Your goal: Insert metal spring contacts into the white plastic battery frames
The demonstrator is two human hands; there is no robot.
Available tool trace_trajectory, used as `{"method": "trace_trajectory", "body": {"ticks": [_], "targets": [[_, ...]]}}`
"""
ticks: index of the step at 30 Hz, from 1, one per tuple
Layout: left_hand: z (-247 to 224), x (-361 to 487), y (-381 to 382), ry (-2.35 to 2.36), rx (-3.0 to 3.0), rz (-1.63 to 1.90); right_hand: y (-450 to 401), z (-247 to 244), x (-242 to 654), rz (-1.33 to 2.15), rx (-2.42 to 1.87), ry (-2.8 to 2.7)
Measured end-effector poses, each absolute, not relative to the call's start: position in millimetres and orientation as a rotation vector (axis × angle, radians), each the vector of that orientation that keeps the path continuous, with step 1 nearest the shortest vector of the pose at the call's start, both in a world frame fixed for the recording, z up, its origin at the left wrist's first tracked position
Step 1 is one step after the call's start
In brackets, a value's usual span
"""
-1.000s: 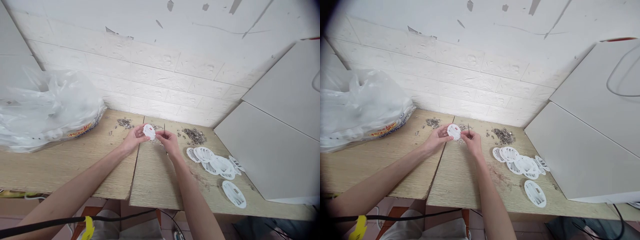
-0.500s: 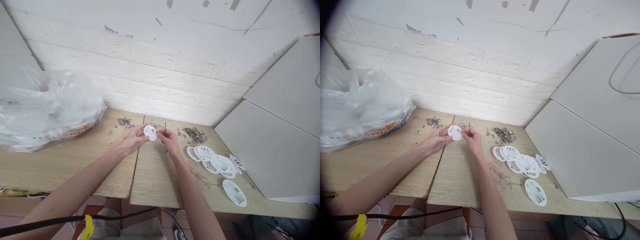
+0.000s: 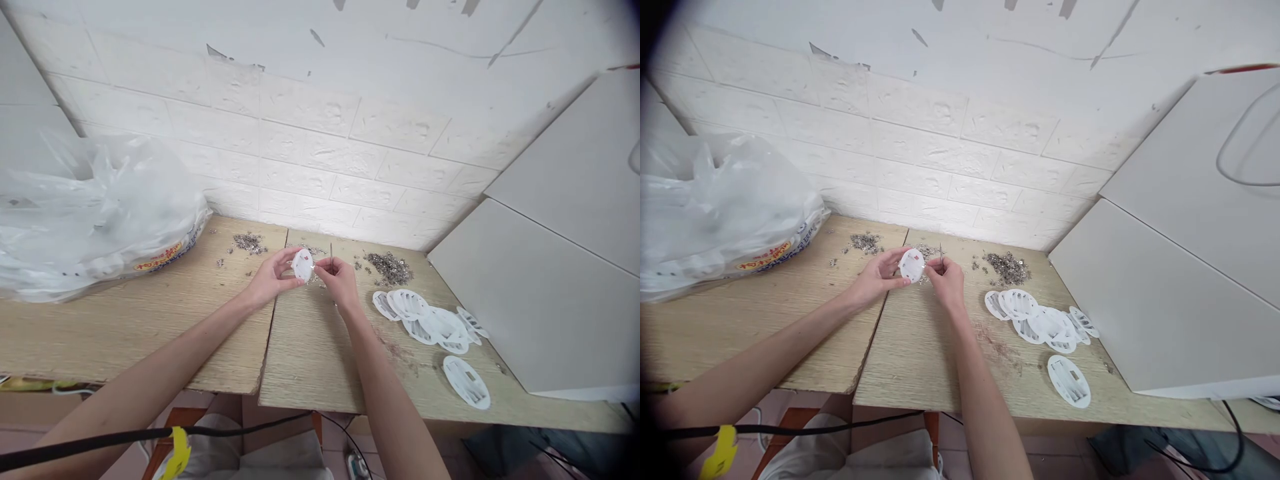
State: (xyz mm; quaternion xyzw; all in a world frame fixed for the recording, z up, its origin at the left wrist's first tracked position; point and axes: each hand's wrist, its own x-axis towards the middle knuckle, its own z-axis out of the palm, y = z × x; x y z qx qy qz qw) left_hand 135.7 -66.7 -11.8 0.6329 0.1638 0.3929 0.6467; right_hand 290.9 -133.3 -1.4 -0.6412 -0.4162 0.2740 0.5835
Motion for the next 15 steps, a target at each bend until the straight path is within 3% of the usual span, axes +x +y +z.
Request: {"method": "trace_trajectory", "body": {"ticks": [15], "targets": [[-12.7,133.5,-79.1,0.365,1.679,0.845,-135.3,-2.0,291.8,0.681,-1.532,-0.969]]}}
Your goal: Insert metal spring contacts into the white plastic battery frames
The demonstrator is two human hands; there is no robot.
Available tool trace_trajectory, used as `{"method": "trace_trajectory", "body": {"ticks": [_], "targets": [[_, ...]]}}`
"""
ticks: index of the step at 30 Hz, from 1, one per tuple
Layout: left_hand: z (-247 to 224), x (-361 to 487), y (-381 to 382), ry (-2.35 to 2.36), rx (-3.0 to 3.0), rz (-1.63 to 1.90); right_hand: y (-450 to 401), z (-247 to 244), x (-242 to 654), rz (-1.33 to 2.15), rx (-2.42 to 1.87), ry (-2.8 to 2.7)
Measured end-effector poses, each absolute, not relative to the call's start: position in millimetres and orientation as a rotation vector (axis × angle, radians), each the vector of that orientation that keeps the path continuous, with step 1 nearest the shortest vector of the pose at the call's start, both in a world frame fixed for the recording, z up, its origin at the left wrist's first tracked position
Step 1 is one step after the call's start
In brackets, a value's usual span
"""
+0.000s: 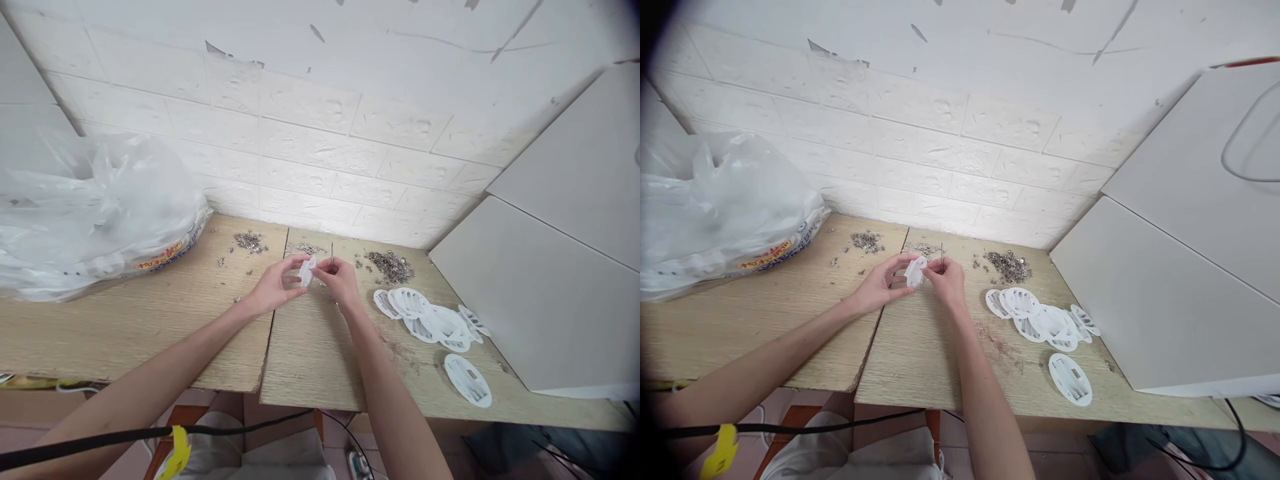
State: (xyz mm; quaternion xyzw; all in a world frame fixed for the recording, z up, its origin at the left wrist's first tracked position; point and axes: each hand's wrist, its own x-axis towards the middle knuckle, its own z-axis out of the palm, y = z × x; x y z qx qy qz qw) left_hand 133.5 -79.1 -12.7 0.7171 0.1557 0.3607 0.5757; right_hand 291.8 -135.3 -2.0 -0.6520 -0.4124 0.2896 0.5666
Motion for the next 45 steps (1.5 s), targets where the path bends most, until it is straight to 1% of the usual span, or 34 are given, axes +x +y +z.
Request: {"method": "trace_trajectory", "body": {"ticks": [8,13,18,23,27,32,37,40,45], "targets": [[-14.5,133.5,-78.6,0.368,1.720,0.872,-134.7,-3.8,291.6,0.720,-1.493,-0.933],[-15.8,132.6,-77.6,0.352,1.698,0.892,-136.2,-0.9,290.7,0.852,-1.458,-0.887],[-15.9,135.6,-78.2,0.268,1.577,0.862,-137.4,3.3,290.2,1.005,-1.312,-0.844],[-9.3,136.7,-80.6,0.193,1.412,0.778,-136.5,2.3,290.7,1.045,-1.259,-0.847],[-7.5,135.6,-79.7,0.239,1.388,0.786,-136.2,0.5,290.5,0.950,-1.323,-0.883],[-10.0,137.6,-79.0,0.274,1.377,0.785,-135.2,-0.3,287.1,0.600,-1.474,-1.082],[-8.3,136.2,-78.8,0.289,1.401,0.809,-134.7,-0.6,285.0,0.519,-1.548,-1.132],[-5.4,133.3,-78.4,0.248,1.353,0.777,-135.0,-0.4,285.7,0.586,-1.490,-1.081],[-3.6,132.9,-78.6,0.247,1.168,0.757,-136.3,1.9,287.5,0.846,-1.375,-0.946]]}}
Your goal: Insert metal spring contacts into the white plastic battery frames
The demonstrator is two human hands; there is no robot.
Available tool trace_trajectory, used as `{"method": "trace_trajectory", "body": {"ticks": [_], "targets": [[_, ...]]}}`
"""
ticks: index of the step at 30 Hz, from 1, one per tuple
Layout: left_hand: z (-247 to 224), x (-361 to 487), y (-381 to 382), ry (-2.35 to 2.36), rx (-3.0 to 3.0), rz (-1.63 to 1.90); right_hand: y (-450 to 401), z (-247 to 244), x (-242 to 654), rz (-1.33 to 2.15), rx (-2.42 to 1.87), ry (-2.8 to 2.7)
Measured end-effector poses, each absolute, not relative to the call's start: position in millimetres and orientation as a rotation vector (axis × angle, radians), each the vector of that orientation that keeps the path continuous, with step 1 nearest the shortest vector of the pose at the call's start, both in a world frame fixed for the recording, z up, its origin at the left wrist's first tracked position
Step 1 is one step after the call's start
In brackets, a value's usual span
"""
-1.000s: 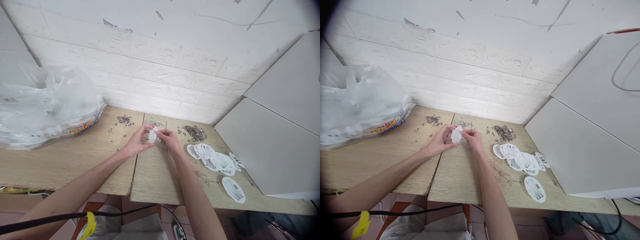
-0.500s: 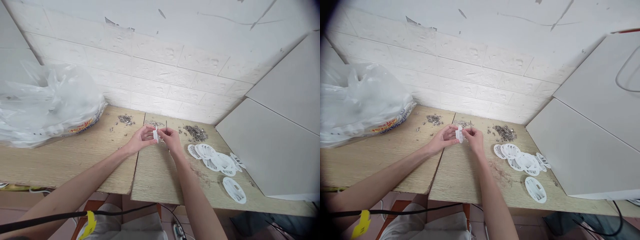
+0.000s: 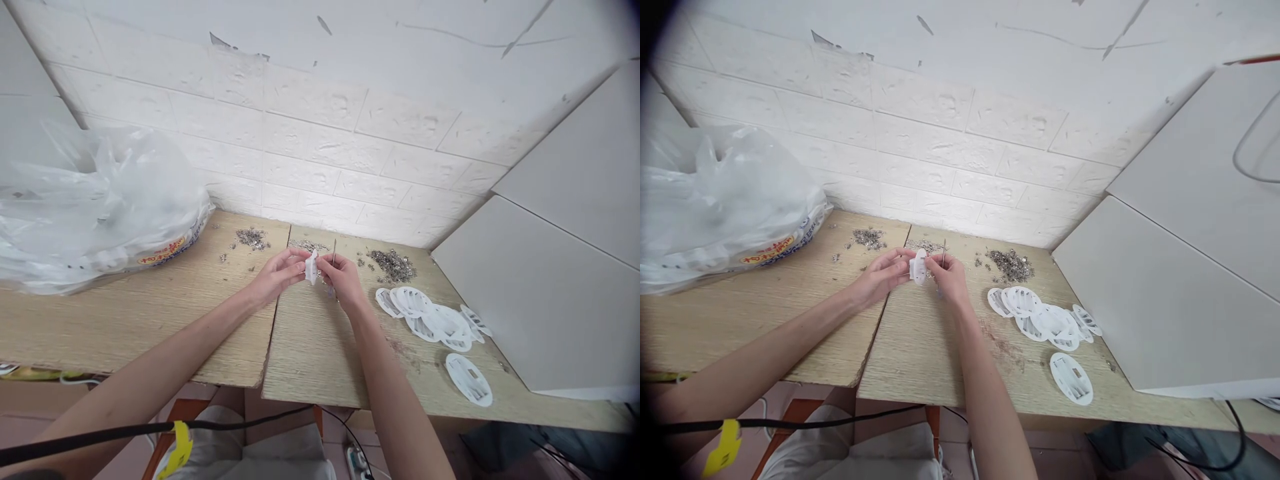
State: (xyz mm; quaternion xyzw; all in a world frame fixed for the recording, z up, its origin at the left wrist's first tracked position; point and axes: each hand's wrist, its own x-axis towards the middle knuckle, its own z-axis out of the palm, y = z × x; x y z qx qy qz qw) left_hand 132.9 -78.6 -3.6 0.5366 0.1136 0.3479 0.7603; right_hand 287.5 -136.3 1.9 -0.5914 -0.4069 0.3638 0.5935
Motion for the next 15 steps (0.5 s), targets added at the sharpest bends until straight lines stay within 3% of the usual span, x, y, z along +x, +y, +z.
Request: {"method": "trace_trajectory", "body": {"ticks": [5,15], "targets": [[-6.9,136.7,-76.6,0.393,1.109,0.760,-136.5,2.4,288.4,0.888,-1.372,-1.002],[-7.2,139.7,-70.3,0.443,1.032,0.939,-143.3,1.2,294.5,0.328,-1.762,-1.547]]}}
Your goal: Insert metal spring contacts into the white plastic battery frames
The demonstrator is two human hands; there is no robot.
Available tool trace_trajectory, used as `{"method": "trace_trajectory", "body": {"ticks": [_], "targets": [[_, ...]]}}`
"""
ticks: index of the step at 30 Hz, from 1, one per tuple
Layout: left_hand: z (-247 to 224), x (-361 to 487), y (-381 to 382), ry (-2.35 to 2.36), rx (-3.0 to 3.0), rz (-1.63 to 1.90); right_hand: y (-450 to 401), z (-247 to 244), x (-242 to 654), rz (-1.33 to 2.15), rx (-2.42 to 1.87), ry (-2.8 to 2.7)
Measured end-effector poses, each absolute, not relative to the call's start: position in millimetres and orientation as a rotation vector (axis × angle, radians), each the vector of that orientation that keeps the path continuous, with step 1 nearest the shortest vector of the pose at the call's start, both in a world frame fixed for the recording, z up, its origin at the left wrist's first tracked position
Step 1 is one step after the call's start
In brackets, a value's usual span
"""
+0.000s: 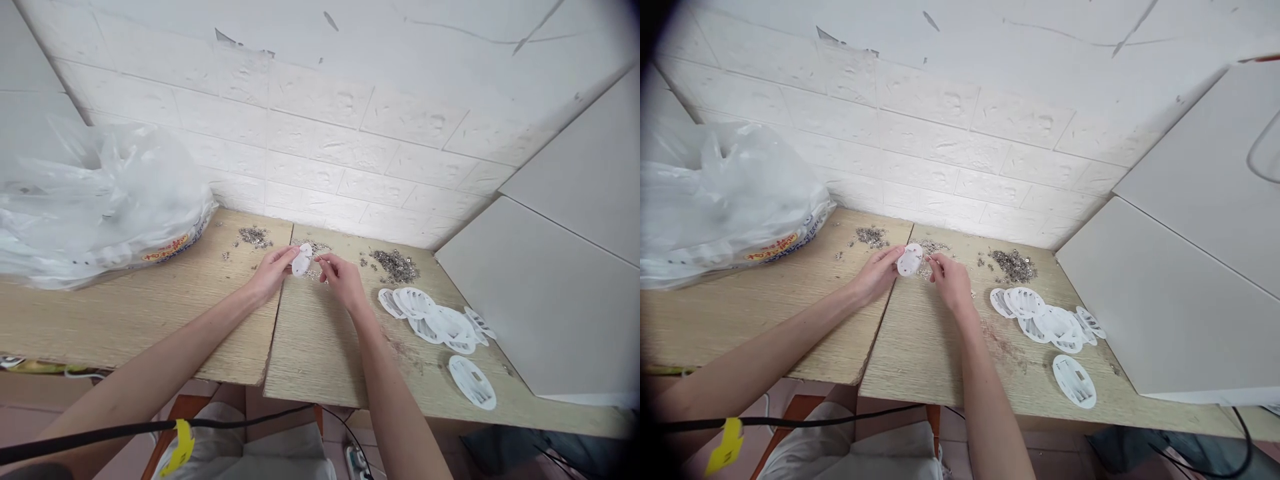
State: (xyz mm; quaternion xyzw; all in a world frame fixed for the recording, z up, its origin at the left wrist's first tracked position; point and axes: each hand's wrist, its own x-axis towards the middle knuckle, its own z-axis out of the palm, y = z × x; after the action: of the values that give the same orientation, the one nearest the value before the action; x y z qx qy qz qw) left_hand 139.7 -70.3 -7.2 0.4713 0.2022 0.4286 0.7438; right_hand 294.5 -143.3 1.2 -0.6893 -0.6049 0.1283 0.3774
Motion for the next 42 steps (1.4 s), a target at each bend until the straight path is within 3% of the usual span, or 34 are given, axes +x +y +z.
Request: {"method": "trace_trajectory", "body": {"ticks": [42], "targets": [[-10.5,139.1,-69.4,0.427,1.139,0.924,-144.6,3.1,290.9,0.287,-1.813,-1.622]]}}
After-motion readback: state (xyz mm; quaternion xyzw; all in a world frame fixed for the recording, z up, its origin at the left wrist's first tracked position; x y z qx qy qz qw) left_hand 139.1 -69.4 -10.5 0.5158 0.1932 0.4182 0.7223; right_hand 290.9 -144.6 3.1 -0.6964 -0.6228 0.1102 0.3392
